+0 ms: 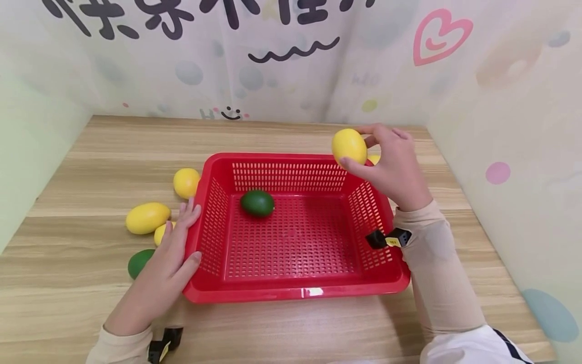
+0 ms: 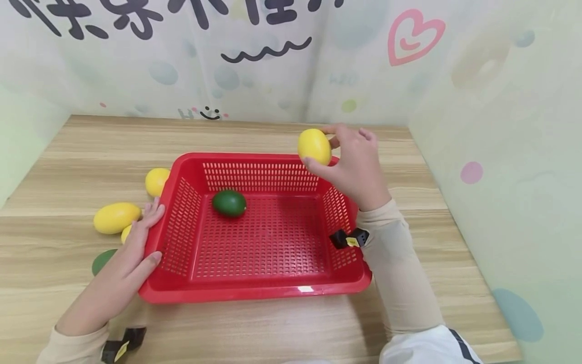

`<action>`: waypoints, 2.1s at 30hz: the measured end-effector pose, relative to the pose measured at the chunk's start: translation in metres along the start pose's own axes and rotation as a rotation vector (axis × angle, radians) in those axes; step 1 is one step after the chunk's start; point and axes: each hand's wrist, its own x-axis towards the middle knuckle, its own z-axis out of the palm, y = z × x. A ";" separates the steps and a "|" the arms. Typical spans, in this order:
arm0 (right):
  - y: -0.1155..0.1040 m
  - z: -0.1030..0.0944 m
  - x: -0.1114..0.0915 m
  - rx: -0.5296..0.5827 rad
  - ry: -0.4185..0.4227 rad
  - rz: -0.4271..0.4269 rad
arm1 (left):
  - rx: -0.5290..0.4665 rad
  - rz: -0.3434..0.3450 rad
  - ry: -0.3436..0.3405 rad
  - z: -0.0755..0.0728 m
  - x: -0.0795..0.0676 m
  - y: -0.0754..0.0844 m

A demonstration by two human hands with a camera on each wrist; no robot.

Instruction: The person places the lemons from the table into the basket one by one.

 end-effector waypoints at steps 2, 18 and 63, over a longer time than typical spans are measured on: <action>-0.001 0.000 0.001 -0.004 -0.005 0.006 | -0.002 0.002 0.002 0.000 0.000 0.000; -0.008 0.010 0.004 -0.038 -0.053 -0.028 | -0.005 -0.007 -0.001 -0.001 0.000 0.001; -0.020 0.039 0.007 -0.157 -0.227 -0.129 | -0.005 0.009 0.009 0.001 0.000 -0.001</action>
